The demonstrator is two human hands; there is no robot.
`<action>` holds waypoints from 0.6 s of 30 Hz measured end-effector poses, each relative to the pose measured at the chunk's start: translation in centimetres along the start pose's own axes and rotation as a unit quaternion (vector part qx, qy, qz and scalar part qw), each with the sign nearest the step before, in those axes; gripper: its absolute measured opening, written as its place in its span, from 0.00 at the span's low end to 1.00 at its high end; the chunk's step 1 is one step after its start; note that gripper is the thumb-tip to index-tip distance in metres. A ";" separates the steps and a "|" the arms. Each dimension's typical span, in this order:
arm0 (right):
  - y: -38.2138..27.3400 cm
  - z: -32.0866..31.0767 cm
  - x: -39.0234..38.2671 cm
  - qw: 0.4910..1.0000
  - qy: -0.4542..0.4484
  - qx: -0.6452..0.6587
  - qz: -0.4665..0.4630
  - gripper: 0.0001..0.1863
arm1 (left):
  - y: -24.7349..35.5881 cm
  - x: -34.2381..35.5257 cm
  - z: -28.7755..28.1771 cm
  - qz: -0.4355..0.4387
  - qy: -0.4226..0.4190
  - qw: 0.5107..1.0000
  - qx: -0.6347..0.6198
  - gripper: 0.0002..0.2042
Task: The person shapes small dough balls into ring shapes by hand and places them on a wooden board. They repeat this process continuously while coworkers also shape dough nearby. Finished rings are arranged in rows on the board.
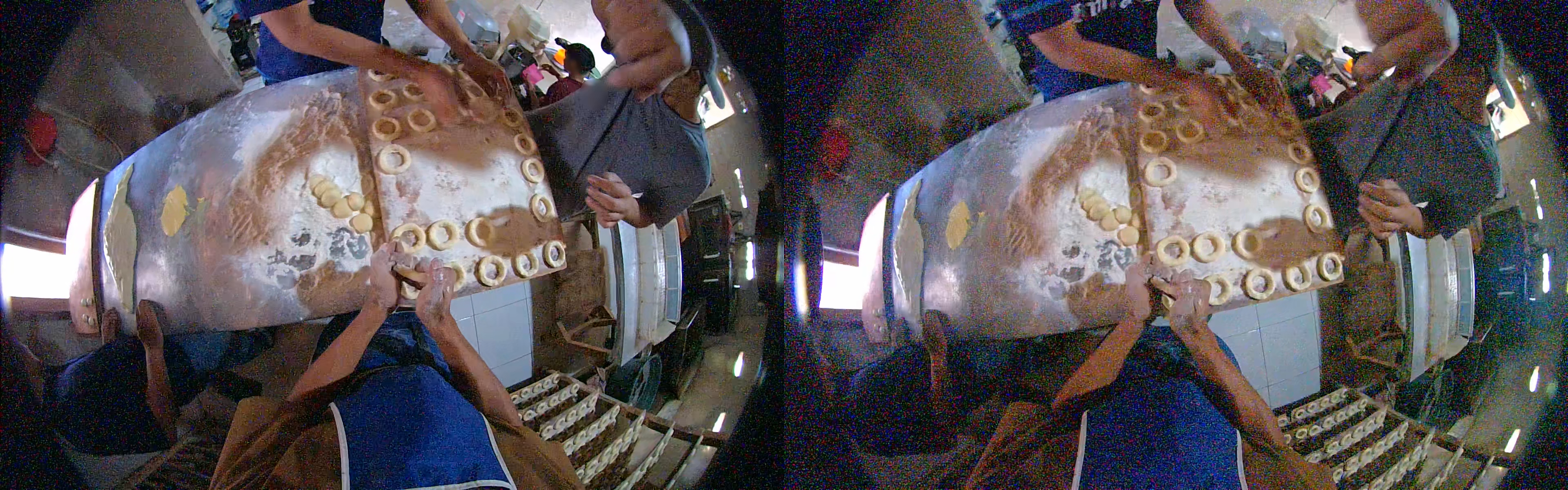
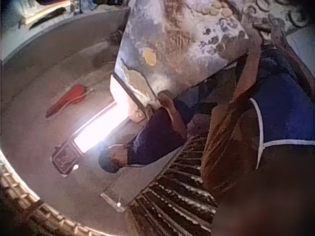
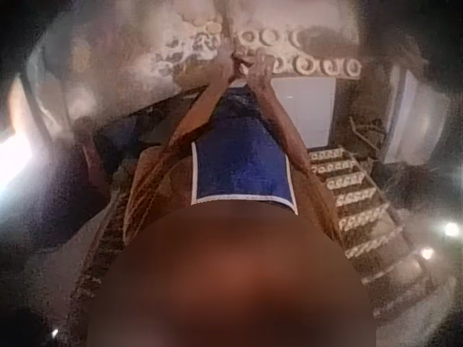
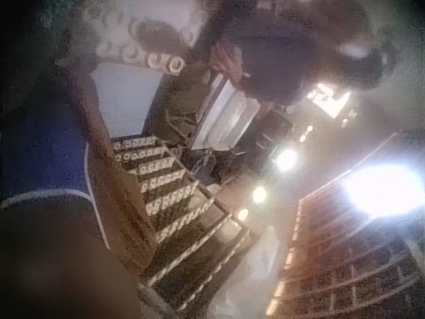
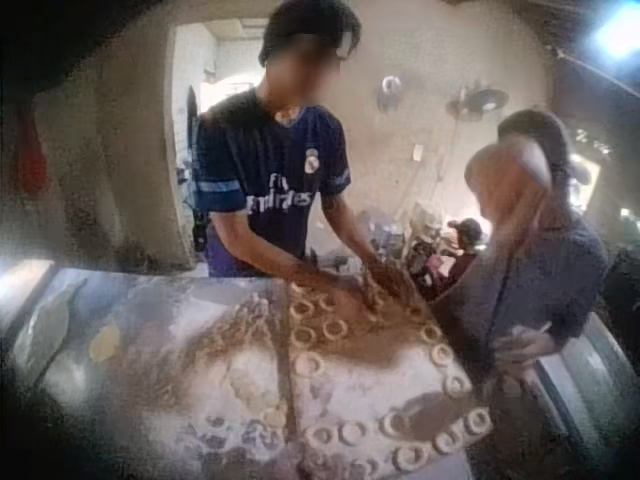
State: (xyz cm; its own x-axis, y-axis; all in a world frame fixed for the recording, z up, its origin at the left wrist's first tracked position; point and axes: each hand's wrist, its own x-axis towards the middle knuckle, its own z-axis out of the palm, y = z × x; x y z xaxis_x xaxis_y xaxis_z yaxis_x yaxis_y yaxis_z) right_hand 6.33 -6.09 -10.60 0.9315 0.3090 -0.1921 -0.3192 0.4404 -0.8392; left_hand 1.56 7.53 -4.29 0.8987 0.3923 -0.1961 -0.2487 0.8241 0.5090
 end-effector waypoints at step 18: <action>-14.4 -9.0 5.3 0.932 0.052 -0.351 -0.068 0.23 | -7.4 4.2 19.7 0.083 -0.029 0.695 0.713 0.20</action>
State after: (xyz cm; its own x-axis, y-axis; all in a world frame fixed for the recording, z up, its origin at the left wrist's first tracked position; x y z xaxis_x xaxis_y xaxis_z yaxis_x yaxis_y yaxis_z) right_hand 17.40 -18.33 -4.12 0.9786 0.1910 -0.0766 -0.0370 -0.2027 -0.9785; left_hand 14.27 -4.95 7.63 0.9235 0.3829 -0.0226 0.2239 -0.4902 0.8423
